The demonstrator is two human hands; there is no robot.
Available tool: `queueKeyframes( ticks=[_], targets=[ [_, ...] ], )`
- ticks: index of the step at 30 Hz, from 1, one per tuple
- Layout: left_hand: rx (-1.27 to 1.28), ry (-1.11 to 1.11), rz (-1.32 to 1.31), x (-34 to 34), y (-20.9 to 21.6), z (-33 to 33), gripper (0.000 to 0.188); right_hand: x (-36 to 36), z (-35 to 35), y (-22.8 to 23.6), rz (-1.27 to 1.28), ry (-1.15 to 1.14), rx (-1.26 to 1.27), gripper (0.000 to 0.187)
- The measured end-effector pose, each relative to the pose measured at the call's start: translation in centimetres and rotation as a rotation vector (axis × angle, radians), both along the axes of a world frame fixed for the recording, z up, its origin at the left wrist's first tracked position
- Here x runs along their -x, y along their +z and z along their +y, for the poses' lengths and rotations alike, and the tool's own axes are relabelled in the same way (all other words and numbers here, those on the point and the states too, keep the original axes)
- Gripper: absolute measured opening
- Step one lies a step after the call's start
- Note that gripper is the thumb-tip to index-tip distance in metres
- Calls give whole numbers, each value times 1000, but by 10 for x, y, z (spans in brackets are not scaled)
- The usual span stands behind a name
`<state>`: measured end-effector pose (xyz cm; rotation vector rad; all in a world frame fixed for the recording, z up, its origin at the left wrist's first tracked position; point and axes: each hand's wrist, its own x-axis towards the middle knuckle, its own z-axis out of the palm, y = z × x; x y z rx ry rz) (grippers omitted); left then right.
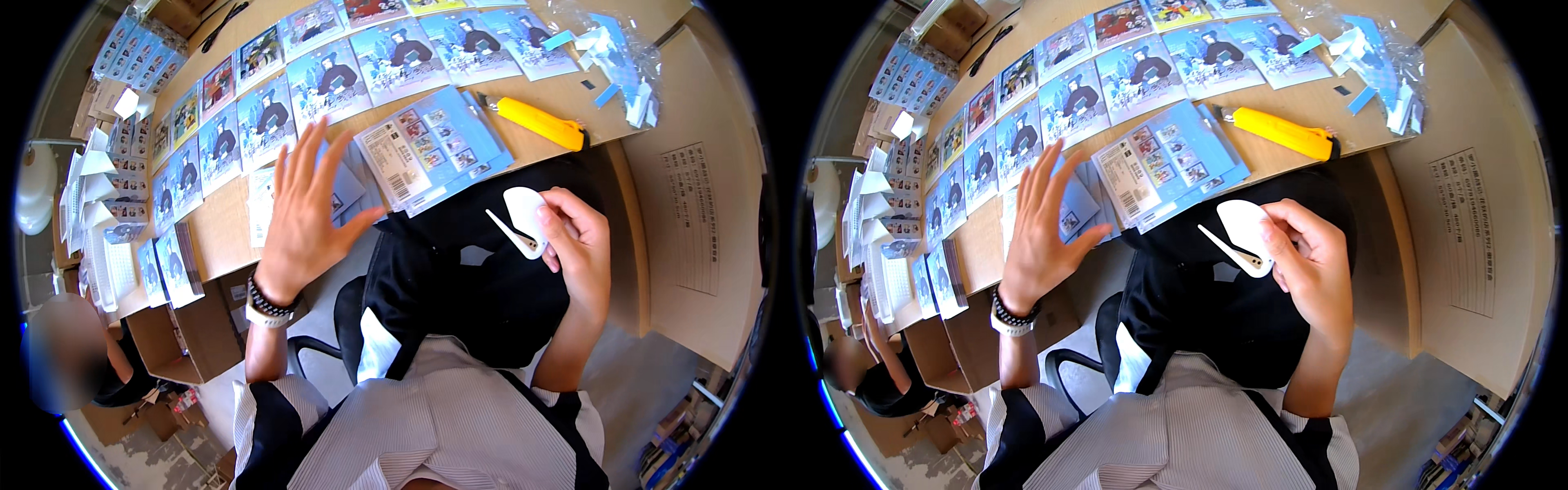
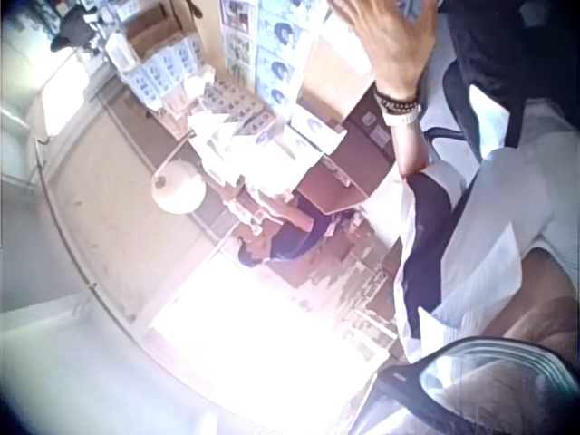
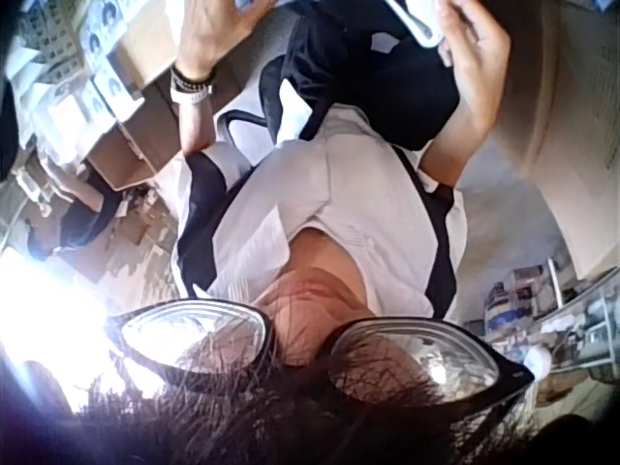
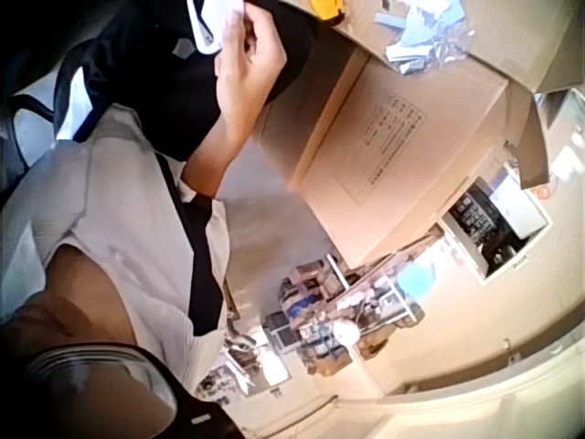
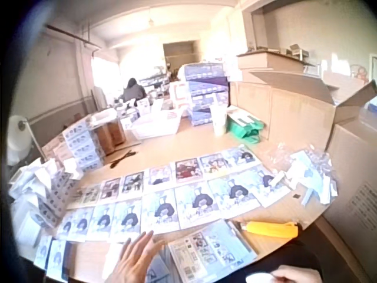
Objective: The person assembles small booklets by folding printed sheets in half and securing the spine with a white handheld stapler. They handle the sheets one by one, folding them and stapling the edges before placing the finished items into a growing stack on the table.
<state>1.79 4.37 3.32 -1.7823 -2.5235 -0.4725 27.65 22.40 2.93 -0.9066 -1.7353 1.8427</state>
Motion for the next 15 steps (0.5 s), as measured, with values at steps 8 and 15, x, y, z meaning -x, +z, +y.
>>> queueKeyframes(
  ticks=[8, 15],
  targets=[
    [31, 76, -163, 17, -7, -41, 107, 18, -12, -8, 16, 88, 16, 17],
    [-8, 11, -99, 22, -10, -24, 103, 32, -26, -6, 47, 162, -44, 15]
  ],
)
